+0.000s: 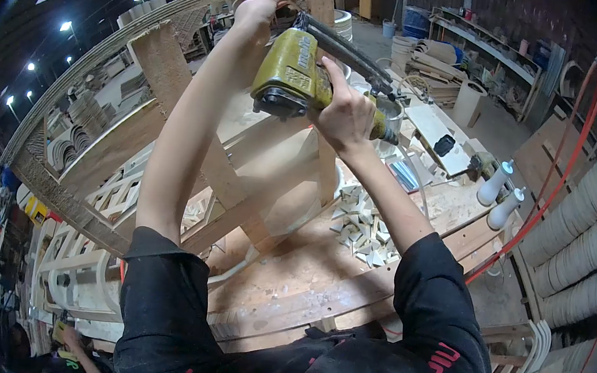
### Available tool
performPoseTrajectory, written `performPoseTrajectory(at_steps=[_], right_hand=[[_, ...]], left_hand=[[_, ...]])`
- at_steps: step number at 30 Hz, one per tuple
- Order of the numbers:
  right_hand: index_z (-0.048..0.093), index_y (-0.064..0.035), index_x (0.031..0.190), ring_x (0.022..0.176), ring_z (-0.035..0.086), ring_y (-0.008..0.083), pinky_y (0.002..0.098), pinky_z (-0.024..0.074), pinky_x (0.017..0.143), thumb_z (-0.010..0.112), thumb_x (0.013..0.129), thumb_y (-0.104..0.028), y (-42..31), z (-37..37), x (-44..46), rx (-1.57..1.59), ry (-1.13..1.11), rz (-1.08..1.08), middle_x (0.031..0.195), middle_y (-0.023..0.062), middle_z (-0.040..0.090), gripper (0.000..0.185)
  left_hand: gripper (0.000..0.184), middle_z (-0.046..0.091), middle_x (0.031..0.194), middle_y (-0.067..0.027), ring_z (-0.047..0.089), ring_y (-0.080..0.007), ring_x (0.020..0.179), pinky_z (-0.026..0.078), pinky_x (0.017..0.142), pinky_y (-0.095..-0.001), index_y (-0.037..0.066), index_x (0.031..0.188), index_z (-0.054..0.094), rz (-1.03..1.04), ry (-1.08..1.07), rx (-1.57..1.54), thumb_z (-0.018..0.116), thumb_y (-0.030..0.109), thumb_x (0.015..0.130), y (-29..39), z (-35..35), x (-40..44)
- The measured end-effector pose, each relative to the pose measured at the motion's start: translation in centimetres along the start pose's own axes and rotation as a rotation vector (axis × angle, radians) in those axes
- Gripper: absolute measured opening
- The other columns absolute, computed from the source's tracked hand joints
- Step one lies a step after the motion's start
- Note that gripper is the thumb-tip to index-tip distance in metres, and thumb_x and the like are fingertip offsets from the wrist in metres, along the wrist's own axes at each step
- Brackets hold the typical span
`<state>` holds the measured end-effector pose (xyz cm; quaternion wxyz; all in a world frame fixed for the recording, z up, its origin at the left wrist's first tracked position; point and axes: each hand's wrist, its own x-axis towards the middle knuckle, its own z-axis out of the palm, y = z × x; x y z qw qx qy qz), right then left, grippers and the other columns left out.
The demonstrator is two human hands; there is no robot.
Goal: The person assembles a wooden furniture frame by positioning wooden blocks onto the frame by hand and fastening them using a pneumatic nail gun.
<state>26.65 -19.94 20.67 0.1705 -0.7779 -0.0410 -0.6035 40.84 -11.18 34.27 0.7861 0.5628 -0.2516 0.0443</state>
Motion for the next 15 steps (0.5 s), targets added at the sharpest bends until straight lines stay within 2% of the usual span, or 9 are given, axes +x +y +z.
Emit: performPoseTrajectory(at_steps=[2,5,6,7,9,11,12,15], right_hand=[[0.051,-0.0108,0.117,0.063,0.062,0.0322,0.0392,0.0492,0.057,0.068,0.063,-0.021,-0.8,-0.5,0.1,-0.025,-0.019,0.021,0.071,0.0181,0.062,0.057],[0.052,-0.0086,0.115,0.063,0.062,0.0322,0.0392,0.0492,0.057,0.066,0.065,-0.02,-1.2,-0.3,-0.2,-0.066,-0.018,0.047,0.07,0.0186,0.062,0.054],[0.052,-0.0087,0.115,0.063,0.062,0.0323,0.0395,0.0492,0.057,0.066,0.065,-0.019,-1.6,-0.3,-0.2,-0.067,-0.009,0.06,0.07,0.0187,0.062,0.053],[0.052,-0.0088,0.115,0.063,0.062,0.0324,0.0398,0.0491,0.057,0.066,0.066,-0.019,-1.8,-0.2,-0.2,-0.066,0.003,0.07,0.07,0.0189,0.062,0.052],[0.051,-0.0085,0.11,0.064,0.062,0.0334,0.0414,0.0488,0.057,0.065,0.067,-0.019,-1.9,0.3,-0.3,-0.056,-0.006,0.107,0.071,0.0194,0.061,0.046],[0.051,-0.0087,0.107,0.064,0.062,0.0339,0.0421,0.0487,0.057,0.065,0.067,-0.019,-2.4,0.1,-0.3,-0.068,-0.03,0.15,0.071,0.0194,0.061,0.044],[0.05,-0.009,0.104,0.064,0.062,0.0341,0.0422,0.0488,0.058,0.066,0.066,-0.019,-2.3,0.4,-0.4,-0.089,-0.019,0.156,0.07,0.0187,0.061,0.042],[0.051,-0.0092,0.105,0.064,0.062,0.0341,0.042,0.0489,0.058,0.066,0.066,-0.018,-1.9,0.8,-0.7,-0.033,0.021,0.094,0.07,0.0182,0.061,0.043]], left_hand=[[0.052,0.057,0.082,-0.0076,0.058,-0.0155,0.071,0.051,0.058,-0.0289,0.001,0.097,0.046,-0.002,0.008,-0.061,0.081,0.015,0.061,-0.2,0.2,0.3],[0.06,0.057,0.082,-0.0076,0.058,-0.0157,0.071,0.05,0.059,-0.0265,0.001,0.105,0.043,0.01,-0.053,-0.093,0.081,0.016,0.062,-0.2,0.0,0.0],[0.026,0.058,0.072,-0.0075,0.054,-0.0153,0.054,0.045,0.048,-0.0287,0.001,0.08,0.058,0.016,-0.054,-0.062,0.073,0.02,0.072,1.2,0.8,-2.7],[0.026,0.056,0.066,-0.0077,0.05,-0.0159,0.045,0.042,0.041,-0.029,0.002,0.075,0.057,0.058,-0.019,0.016,0.075,0.019,0.069,0.5,0.6,-1.5],[0.024,0.055,0.061,-0.0067,0.05,-0.0163,0.044,0.042,0.041,-0.0288,0.003,0.07,0.056,0.074,0.041,-0.021,0.074,0.019,0.07,0.7,1.0,-2.1],[0.024,0.054,0.059,-0.0066,0.051,-0.0166,0.046,0.043,0.042,-0.0291,0.003,0.068,0.056,0.063,-0.098,-0.033,0.074,0.019,0.07,1.2,0.5,-2.5],[0.024,0.055,0.059,-0.0068,0.052,-0.0168,0.046,0.044,0.043,-0.0293,0.003,0.066,0.056,0.044,-0.047,-0.006,0.074,0.019,0.07,1.6,0.8,-2.9],[0.024,0.056,0.061,-0.008,0.053,-0.0171,0.048,0.045,0.044,-0.0288,0.003,0.07,0.057,0.006,-0.131,0.078,0.074,0.02,0.071,1.9,0.2,-2.3]])
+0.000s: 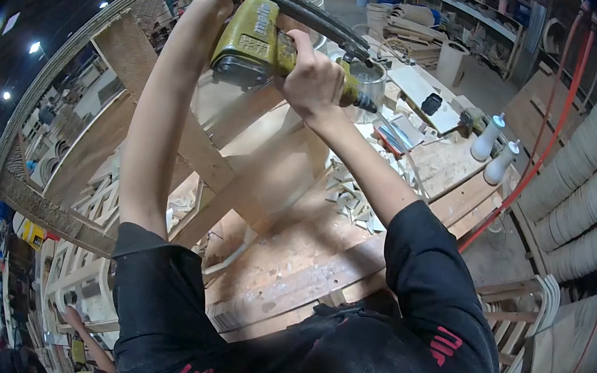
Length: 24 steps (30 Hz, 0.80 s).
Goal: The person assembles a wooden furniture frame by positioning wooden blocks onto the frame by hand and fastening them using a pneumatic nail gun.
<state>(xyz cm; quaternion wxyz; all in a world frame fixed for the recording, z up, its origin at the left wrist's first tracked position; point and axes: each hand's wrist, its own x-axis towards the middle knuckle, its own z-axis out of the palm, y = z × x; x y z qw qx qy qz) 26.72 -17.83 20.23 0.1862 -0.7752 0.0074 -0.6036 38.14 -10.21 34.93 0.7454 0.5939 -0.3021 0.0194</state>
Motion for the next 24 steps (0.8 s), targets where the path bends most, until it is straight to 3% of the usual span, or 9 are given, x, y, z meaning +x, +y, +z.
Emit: performPoseTrajectory(at_steps=[5,12,15,18,19,22,23,24], right_hand=[[0.054,-0.0098,0.11,0.06,0.062,0.0291,0.0367,0.0487,0.055,0.073,0.062,-0.028,1.8,1.0,-0.7,0.057,0.109,-0.124,0.069,0.0148,0.062,0.054],[0.053,-0.0097,0.113,0.055,0.06,0.0251,0.0347,0.047,0.052,0.074,0.059,-0.026,1.9,1.2,-0.3,0.026,0.128,-0.193,0.064,0.0118,0.059,0.06],[0.054,-0.0099,0.113,0.052,0.058,0.0236,0.0337,0.046,0.051,0.073,0.059,-0.024,2.2,1.6,0.0,0.039,0.164,-0.259,0.06,0.0104,0.057,0.059],[0.055,-0.0101,0.112,0.051,0.057,0.0225,0.0327,0.0455,0.05,0.072,0.06,-0.021,2.0,1.7,0.3,0.05,0.205,-0.304,0.059,0.0097,0.056,0.056],[0.055,-0.01,0.112,0.051,0.057,0.0223,0.0325,0.0453,0.05,0.071,0.061,-0.021,2.0,1.8,0.1,0.045,0.201,-0.305,0.058,0.0097,0.055,0.055],[0.056,-0.0097,0.111,0.051,0.057,0.022,0.0323,0.0447,0.049,0.069,0.063,-0.019,2.2,1.9,0.0,0.039,0.189,-0.311,0.058,0.0095,0.055,0.051],[0.056,-0.0096,0.111,0.05,0.056,0.022,0.0323,0.0445,0.049,0.069,0.063,-0.018,2.1,1.6,-0.2,0.043,0.178,-0.303,0.058,0.0094,0.055,0.05],[0.056,-0.0095,0.111,0.05,0.056,0.0221,0.0323,0.0443,0.049,0.068,0.064,-0.017,2.1,1.3,-0.6,0.048,0.169,-0.294,0.057,0.0093,0.054,0.049]], left_hand=[[0.025,0.057,0.063,-0.0081,0.054,-0.0171,0.05,0.045,0.046,-0.0281,0.002,0.075,0.058,-0.012,-0.015,0.021,0.073,0.021,0.071,-0.1,0.0,0.4],[0.029,0.058,0.067,-0.0079,0.055,-0.0174,0.054,0.046,0.05,-0.0274,0.001,0.083,0.06,-0.012,-0.029,0.064,0.073,0.023,0.071,-0.4,-0.3,0.5],[0.066,0.057,0.082,-0.0076,0.058,-0.0157,0.07,0.048,0.057,-0.0237,0.0,0.112,0.039,0.087,0.031,0.127,0.08,0.016,0.063,-0.8,-0.7,0.0],[0.072,0.059,0.086,-0.009,0.057,-0.0135,0.07,0.046,0.06,-0.0214,-0.001,0.119,0.033,0.02,0.077,0.12,0.079,0.016,0.066,-1.0,-1.3,0.0],[0.062,0.06,0.09,-0.009,0.056,-0.0106,0.069,0.046,0.062,-0.0218,-0.002,0.118,0.039,0.021,-0.034,-0.026,0.075,0.015,0.07,-1.0,-1.8,-0.3],[0.044,0.061,0.09,-0.0066,0.055,-0.007,0.068,0.046,0.06,-0.0216,0.001,0.112,0.048,0.043,-0.149,0.023,0.069,0.015,0.076,-1.1,-2.5,-0.2],[0.029,0.062,0.088,-0.0038,0.055,-0.0073,0.068,0.046,0.059,-0.022,0.003,0.105,0.057,0.023,-0.11,0.134,0.064,0.014,0.079,-1.3,-2.4,-0.4],[0.029,0.062,0.089,-0.0039,0.056,-0.008,0.07,0.046,0.062,-0.0218,0.004,0.104,0.057,0.045,-0.13,0.269,0.064,0.014,0.079,-1.4,-2.5,-0.3]])
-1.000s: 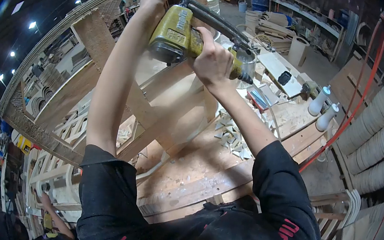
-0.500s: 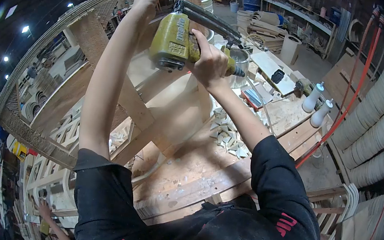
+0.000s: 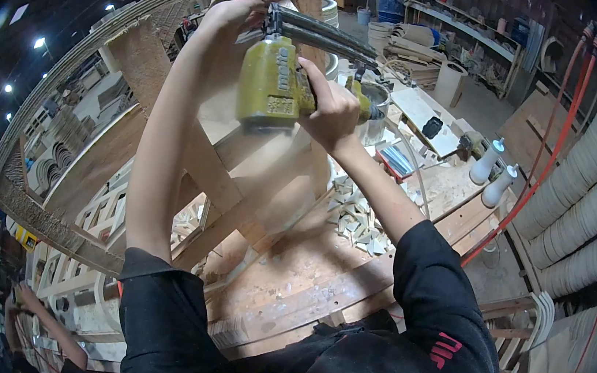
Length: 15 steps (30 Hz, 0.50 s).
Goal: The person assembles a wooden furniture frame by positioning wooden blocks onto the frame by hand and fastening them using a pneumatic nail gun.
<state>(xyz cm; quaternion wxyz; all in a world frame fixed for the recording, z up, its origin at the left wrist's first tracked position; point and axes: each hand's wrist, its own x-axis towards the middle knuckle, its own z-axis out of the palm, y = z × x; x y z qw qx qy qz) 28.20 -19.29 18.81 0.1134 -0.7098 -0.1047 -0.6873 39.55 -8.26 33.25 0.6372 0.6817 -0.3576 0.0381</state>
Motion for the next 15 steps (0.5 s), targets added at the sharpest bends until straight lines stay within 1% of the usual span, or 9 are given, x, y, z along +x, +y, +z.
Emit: performPoseTrajectory(at_steps=[2,6,7,10,11,14,15], right_hand=[[0.057,-0.0095,0.111,0.05,0.056,0.0225,0.0318,0.0445,0.049,0.067,0.065,-0.016,0.1,-0.5,-0.6,0.0,0.017,0.003,0.058,0.0097,0.055,0.047],[0.058,-0.0081,0.11,0.052,0.057,0.0228,0.031,0.0452,0.05,0.065,0.066,-0.016,0.6,-2.1,-1.4,0.018,0.004,0.009,0.062,0.0106,0.057,0.045],[0.058,-0.0078,0.11,0.052,0.058,0.0227,0.0311,0.0451,0.05,0.065,0.066,-0.016,0.9,-2.5,-1.6,0.019,0.003,0.013,0.062,0.0105,0.057,0.045],[0.058,-0.0069,0.11,0.051,0.057,0.0224,0.0309,0.0449,0.05,0.065,0.066,-0.016,1.2,-3.6,-1.8,0.029,-0.009,0.033,0.06,0.0104,0.057,0.045],[0.058,-0.0068,0.11,0.051,0.057,0.0223,0.0308,0.0449,0.05,0.065,0.066,-0.016,1.4,-3.9,-1.9,0.017,-0.025,0.046,0.06,0.0106,0.057,0.045],[0.058,-0.0056,0.11,0.051,0.057,0.0228,0.0307,0.0451,0.05,0.065,0.066,-0.016,1.9,-4.5,-2.0,0.032,-0.019,0.043,0.061,0.0115,0.057,0.046],[0.058,-0.0054,0.111,0.051,0.057,0.023,0.0308,0.0451,0.05,0.065,0.066,-0.016,2.0,-4.6,-2.0,0.034,-0.01,0.038,0.061,0.0117,0.057,0.046]], left_hand=[[0.029,0.063,0.089,-0.0041,0.057,-0.0093,0.074,0.046,0.068,-0.0215,0.004,0.103,0.059,0.035,-0.042,0.272,0.065,0.016,0.078,-0.3,-0.2,0.2],[0.044,0.065,0.088,-0.0117,0.061,-0.0154,0.077,0.049,0.068,-0.0272,0.005,0.106,0.06,0.117,-0.168,0.632,0.072,0.023,0.068,-0.3,-0.5,0.3],[0.049,0.065,0.091,-0.0126,0.062,-0.0189,0.08,0.048,0.072,-0.0287,0.005,0.107,0.06,0.196,-0.188,0.634,0.074,0.027,0.065,-0.6,-0.6,0.6],[0.047,0.065,0.093,-0.0122,0.063,-0.0198,0.082,0.048,0.074,-0.0294,0.006,0.105,0.061,0.24,-0.212,0.622,0.074,0.026,0.064,-0.5,-0.8,0.6],[0.046,0.065,0.092,-0.0125,0.063,-0.0198,0.083,0.048,0.075,-0.0291,0.005,0.104,0.062,0.244,-0.165,0.612,0.074,0.025,0.064,-0.6,-0.7,0.1],[0.048,0.065,0.092,-0.0133,0.062,-0.019,0.083,0.047,0.076,-0.0284,0.005,0.105,0.061,0.272,-0.141,0.438,0.073,0.026,0.063,-1.1,-0.9,0.2],[0.048,0.065,0.091,-0.0131,0.062,-0.0188,0.082,0.047,0.076,-0.0284,0.005,0.104,0.062,0.293,-0.131,0.474,0.072,0.027,0.063,-1.2,-0.9,0.2]])
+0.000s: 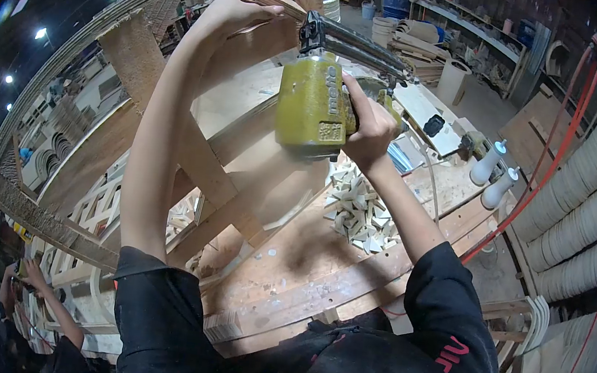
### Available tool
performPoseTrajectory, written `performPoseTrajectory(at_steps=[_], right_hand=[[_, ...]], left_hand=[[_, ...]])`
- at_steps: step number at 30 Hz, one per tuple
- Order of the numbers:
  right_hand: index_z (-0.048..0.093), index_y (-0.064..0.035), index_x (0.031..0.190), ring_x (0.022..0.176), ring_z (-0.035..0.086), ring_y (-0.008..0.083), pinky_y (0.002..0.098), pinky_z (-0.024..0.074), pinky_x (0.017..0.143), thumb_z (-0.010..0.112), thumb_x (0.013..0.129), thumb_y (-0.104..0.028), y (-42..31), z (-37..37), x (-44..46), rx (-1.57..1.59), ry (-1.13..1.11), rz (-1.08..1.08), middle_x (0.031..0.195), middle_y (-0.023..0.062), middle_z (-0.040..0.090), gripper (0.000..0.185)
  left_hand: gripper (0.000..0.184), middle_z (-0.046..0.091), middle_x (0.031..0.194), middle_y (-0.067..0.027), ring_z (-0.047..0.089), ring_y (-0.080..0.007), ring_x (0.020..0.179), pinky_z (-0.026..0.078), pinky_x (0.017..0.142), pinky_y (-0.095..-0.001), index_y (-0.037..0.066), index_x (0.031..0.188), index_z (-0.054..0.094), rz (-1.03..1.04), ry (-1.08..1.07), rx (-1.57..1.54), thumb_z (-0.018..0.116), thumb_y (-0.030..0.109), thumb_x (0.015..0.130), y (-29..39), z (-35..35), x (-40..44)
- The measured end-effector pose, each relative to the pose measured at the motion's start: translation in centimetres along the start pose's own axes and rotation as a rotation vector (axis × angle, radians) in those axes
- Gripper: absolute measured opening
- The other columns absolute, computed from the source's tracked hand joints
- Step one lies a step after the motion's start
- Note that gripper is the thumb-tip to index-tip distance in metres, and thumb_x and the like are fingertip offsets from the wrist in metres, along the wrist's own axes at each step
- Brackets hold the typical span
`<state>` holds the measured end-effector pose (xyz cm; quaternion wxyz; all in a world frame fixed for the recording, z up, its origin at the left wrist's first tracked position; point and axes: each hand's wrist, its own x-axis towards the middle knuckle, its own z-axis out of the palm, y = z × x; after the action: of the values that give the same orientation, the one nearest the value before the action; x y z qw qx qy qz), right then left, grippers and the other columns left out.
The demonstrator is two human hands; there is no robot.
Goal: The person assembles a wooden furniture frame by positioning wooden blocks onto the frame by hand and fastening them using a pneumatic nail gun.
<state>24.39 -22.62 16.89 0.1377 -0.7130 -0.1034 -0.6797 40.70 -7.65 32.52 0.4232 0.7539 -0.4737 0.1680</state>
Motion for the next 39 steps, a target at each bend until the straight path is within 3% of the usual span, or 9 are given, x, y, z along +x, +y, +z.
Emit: performPoseTrajectory(at_steps=[9,11,14,18,22,25,26,32,39], right_hand=[[0.057,-0.0039,0.111,0.054,0.059,0.0244,0.0311,0.0465,0.052,0.065,0.066,-0.017,0.1,-0.4,-0.2,-0.037,-0.027,0.042,0.067,0.0139,0.061,0.047],[0.057,-0.0037,0.111,0.054,0.059,0.0242,0.031,0.0465,0.052,0.065,0.066,-0.017,0.2,-0.1,-0.5,-0.045,-0.033,0.05,0.066,0.014,0.061,0.047],[0.057,-0.0033,0.111,0.054,0.059,0.0239,0.0309,0.0465,0.052,0.065,0.067,-0.016,0.4,0.0,-0.9,-0.021,-0.041,0.045,0.066,0.0136,0.06,0.047],[0.057,-0.0039,0.112,0.054,0.059,0.0238,0.0308,0.0464,0.052,0.065,0.066,-0.016,0.5,0.1,-0.9,-0.005,-0.043,0.021,0.066,0.0134,0.06,0.048],[0.057,-0.0039,0.112,0.055,0.059,0.0241,0.0309,0.0465,0.053,0.065,0.067,-0.016,0.1,0.6,-0.3,0.006,-0.053,0.057,0.066,0.0139,0.06,0.047],[0.057,-0.0035,0.111,0.057,0.06,0.0258,0.0315,0.0465,0.053,0.064,0.068,-0.017,0.3,1.2,-0.2,0.011,-0.026,0.064,0.068,0.0153,0.061,0.045],[0.057,-0.0035,0.111,0.057,0.06,0.0262,0.0316,0.0465,0.053,0.064,0.069,-0.017,0.3,1.3,-0.1,0.008,-0.016,0.063,0.069,0.0156,0.061,0.045],[0.056,-0.0036,0.113,0.055,0.059,0.0265,0.0327,0.0459,0.052,0.063,0.07,-0.018,0.6,1.6,0.1,0.007,0.014,0.044,0.066,0.0154,0.059,0.045],[0.055,-0.0054,0.116,0.049,0.056,0.0245,0.0335,0.0446,0.05,0.065,0.069,-0.021,0.6,1.4,0.9,-0.062,-0.028,0.04,0.057,0.0124,0.055,0.05]], left_hand=[[0.045,0.064,0.082,-0.0187,0.064,-0.0217,0.076,0.049,0.07,-0.0307,-0.002,0.094,0.063,-0.038,-0.097,0.287,0.061,0.031,0.064,1.8,1.1,-0.2],[0.045,0.064,0.083,-0.0193,0.064,-0.0224,0.075,0.049,0.071,-0.0306,-0.004,0.092,0.063,0.067,0.115,0.2,0.059,0.032,0.066,1.5,2.5,-0.9],[0.038,0.065,0.085,-0.0162,0.063,-0.0184,0.077,0.048,0.072,-0.0273,-0.003,0.089,0.065,0.074,0.083,0.022,0.061,0.029,0.069,1.9,1.5,-1.2],[0.037,0.064,0.091,-0.0101,0.062,-0.016,0.08,0.048,0.075,-0.023,-0.001,0.104,0.059,-0.221,0.223,-0.524,0.067,0.01,0.071,1.5,0.4,-0.5],[0.043,0.064,0.088,-0.0079,0.061,-0.0131,0.075,0.048,0.071,-0.0226,-0.004,0.102,0.059,-0.053,0.439,-0.455,0.074,0.011,0.065,1.2,1.7,-0.2],[0.038,0.065,0.083,-0.0065,0.06,-0.0119,0.069,0.048,0.065,-0.0233,-0.004,0.096,0.063,-0.158,0.486,-0.335,0.076,0.013,0.064,3.0,2.6,-0.3],[0.028,0.065,0.079,-0.0057,0.058,-0.0107,0.064,0.048,0.06,-0.0245,-0.002,0.088,0.066,-0.123,0.54,-0.456,0.075,0.013,0.066,2.9,3.2,0.3],[0.021,0.065,0.079,-0.0033,0.057,-0.0086,0.065,0.046,0.061,-0.0229,0.002,0.084,0.067,-0.102,0.649,-0.576,0.075,0.012,0.068,1.2,4.2,1.3],[0.019,0.063,0.071,-0.0012,0.054,-0.0077,0.065,0.043,0.062,-0.022,0.001,0.073,0.066,-0.2,0.531,-0.617,0.076,0.016,0.068,1.8,3.7,1.6]])
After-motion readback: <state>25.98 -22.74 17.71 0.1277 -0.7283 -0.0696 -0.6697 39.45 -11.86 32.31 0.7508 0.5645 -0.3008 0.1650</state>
